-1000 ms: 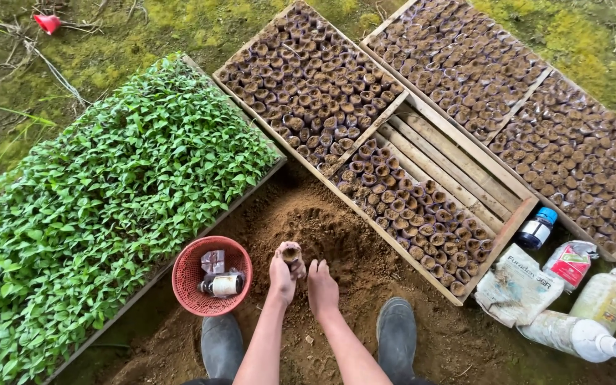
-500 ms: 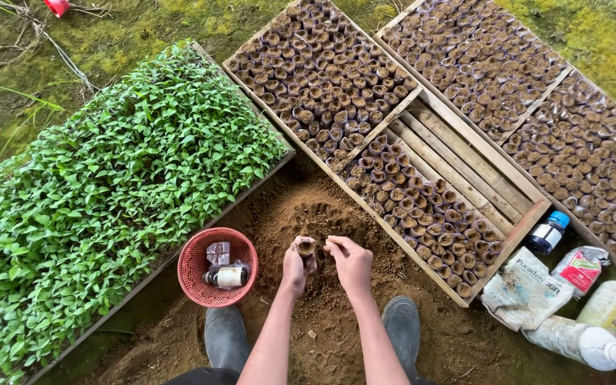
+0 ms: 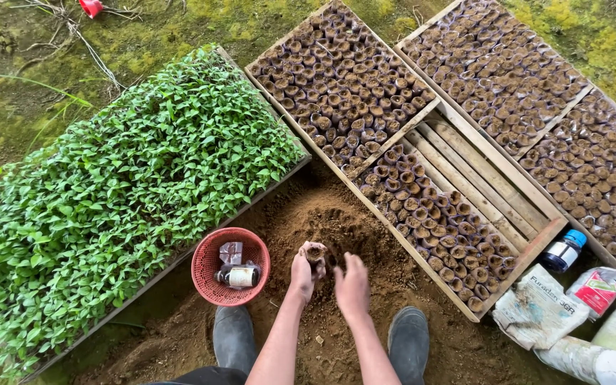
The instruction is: The person prepares seedlings by hand, handling small clumps of soil and organic matter, then placing seeds or small plants into individual cells of a seedling tray.
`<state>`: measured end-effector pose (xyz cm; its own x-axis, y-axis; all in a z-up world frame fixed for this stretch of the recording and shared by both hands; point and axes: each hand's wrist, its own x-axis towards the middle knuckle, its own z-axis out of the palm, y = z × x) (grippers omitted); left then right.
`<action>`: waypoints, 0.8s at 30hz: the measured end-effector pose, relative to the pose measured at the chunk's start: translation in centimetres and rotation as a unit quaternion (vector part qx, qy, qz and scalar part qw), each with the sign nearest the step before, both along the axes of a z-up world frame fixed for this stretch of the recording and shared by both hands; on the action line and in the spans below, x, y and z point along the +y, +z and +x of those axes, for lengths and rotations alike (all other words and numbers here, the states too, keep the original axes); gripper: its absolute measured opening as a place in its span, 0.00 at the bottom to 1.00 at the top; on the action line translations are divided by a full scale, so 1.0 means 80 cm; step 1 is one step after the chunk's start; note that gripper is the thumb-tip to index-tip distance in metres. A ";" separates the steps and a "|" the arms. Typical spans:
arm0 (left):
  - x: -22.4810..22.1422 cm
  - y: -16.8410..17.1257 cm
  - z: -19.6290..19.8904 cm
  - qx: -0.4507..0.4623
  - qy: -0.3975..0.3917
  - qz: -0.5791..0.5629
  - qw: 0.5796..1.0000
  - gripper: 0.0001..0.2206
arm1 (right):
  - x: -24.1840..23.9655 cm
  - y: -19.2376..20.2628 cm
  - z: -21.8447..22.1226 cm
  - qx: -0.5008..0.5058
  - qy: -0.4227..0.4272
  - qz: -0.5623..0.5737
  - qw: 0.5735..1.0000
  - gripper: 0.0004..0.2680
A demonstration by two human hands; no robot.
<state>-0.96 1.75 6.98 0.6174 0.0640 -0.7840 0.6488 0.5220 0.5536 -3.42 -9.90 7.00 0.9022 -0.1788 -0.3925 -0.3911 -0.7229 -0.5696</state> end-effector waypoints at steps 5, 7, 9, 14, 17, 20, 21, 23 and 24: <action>0.000 -0.004 -0.002 -0.004 0.038 0.009 0.999 0.21 | 0.014 -0.079 -0.028 -0.035 0.123 -0.061 0.990 0.11; 0.003 0.007 -0.001 -0.012 0.036 0.005 0.999 0.21 | 0.005 -0.098 -0.025 -0.094 0.132 -0.083 0.983 0.04; 0.005 0.014 0.000 -0.011 0.032 0.008 0.999 0.19 | -0.011 -0.099 -0.016 0.002 0.092 0.011 0.996 0.14; 0.000 -0.003 0.003 -0.018 0.010 0.014 1.000 0.18 | -0.033 -0.036 0.015 -0.089 0.003 0.062 0.994 0.06; -0.008 -0.008 0.006 -0.012 0.005 0.004 1.000 0.17 | -0.030 0.023 0.028 -0.160 -0.023 0.095 0.982 0.06; -0.011 0.000 0.007 -0.015 -0.010 -0.010 1.000 0.17 | -0.015 0.073 0.031 -0.219 -0.007 0.149 0.964 0.06; -0.011 0.005 0.006 -0.029 -0.031 -0.013 0.999 0.16 | -0.007 0.088 0.031 -0.224 0.012 0.176 0.958 0.06; -0.013 0.003 0.006 -0.023 -0.036 -0.003 0.999 0.17 | 0.004 0.086 0.029 -0.258 0.050 0.178 0.948 0.08; -0.014 0.002 0.005 -0.015 -0.043 0.008 0.999 0.18 | 0.010 0.085 0.027 -0.290 0.084 0.179 0.936 0.09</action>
